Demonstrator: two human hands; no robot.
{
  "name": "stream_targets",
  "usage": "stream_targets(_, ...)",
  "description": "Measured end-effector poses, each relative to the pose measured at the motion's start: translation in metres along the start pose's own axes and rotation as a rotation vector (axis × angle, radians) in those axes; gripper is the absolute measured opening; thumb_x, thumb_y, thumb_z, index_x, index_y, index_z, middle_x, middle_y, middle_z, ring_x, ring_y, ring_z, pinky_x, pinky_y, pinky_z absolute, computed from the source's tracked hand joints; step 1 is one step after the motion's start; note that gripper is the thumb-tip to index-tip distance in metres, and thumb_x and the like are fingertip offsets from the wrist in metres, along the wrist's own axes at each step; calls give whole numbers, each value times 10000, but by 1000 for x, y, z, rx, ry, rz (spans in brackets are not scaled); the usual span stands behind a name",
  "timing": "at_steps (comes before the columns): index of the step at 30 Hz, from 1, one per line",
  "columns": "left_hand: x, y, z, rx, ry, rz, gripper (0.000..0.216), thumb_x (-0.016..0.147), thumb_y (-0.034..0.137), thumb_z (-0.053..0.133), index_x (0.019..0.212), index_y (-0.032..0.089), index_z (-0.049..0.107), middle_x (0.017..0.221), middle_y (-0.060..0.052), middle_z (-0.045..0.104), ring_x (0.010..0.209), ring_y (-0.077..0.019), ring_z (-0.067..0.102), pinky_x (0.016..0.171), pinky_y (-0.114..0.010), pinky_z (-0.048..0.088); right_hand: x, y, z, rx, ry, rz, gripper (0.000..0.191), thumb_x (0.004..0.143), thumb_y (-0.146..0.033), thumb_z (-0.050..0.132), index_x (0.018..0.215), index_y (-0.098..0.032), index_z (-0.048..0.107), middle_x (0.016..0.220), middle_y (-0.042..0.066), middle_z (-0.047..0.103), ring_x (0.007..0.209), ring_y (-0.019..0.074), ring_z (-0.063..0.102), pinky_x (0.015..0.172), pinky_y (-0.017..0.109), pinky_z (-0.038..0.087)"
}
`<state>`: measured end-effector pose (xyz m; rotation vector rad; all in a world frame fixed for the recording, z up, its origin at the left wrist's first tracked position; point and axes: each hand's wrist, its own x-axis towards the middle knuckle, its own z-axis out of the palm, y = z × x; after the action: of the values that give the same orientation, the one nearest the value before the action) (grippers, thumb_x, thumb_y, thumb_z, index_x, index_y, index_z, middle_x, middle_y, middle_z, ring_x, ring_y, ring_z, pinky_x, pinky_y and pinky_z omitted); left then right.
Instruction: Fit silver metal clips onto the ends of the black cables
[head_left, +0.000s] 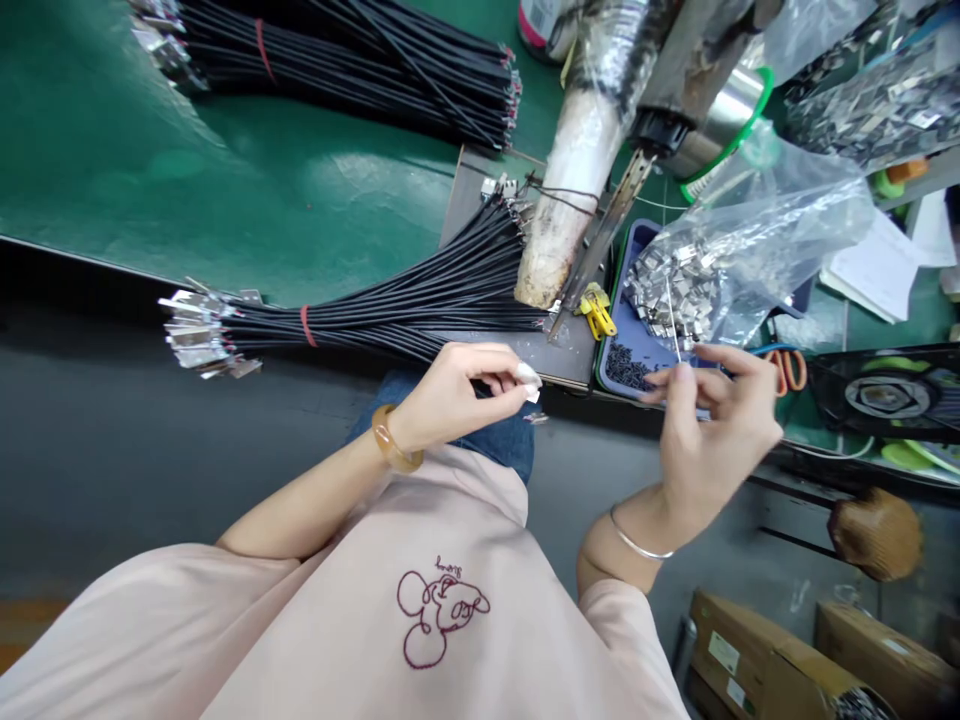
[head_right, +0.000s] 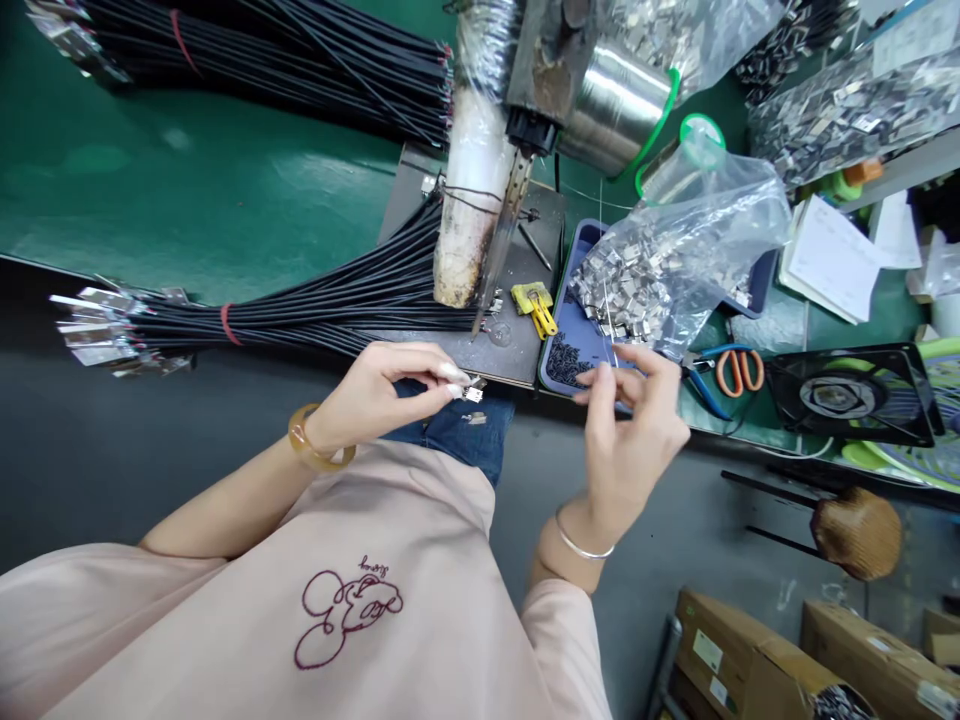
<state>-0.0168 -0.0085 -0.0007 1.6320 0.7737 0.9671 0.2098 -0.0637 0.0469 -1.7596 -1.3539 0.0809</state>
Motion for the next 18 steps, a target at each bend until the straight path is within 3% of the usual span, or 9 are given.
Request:
stream_targets(2,4,-2,-3,42,108,43,107,860,203,669,824,139,747,815,-59,736,708,-130,657,641,-226,522,14,25,0,-103,-43,8,145,901,-365,661,871,-236,604,710,-2,668,563,173,667,592,337,545)
stream_targets(5,15,-5,-7,333,213,162,121,896,197,641,842,163,744,890,-66,744,838,-187,653,820,-337,525,37,54,8,-325,-17,-12,138,837,-273,693,777,-235,575,659,-7,630,574,177,604,650,356,504)
stream_targets(7,23,-8,-8,593,175,186,137,910,185,615,901,160,750,975,-101,729,946,-251,624,881,-417,487,50,64,17,-422,-57,-41,138,805,-208,691,744,-230,569,699,7,639,625,181,583,713,367,484)
stream_targets(10,30,-13,-6,829,87,153,165,919,167,586,932,148,749,991,-130,691,973,-296,590,838,-438,453,60,65,27,-512,-193,-70,144,783,-156,672,715,-222,564,790,31,646,711,189,567,756,359,450)
stream_targets(13,28,-18,-5,823,72,212,182,939,180,578,888,152,750,919,-109,685,915,-276,574,796,-412,443,60,60,26,-552,-261,-37,126,778,-157,662,717,-218,570,762,18,614,712,184,538,752,343,424)
stream_targets(18,18,-21,-6,635,171,369,212,973,185,565,882,154,754,872,-69,736,838,-207,601,789,-357,474,49,56,13,-508,-302,47,102,809,-232,654,725,-210,601,753,10,635,699,169,562,758,331,420)
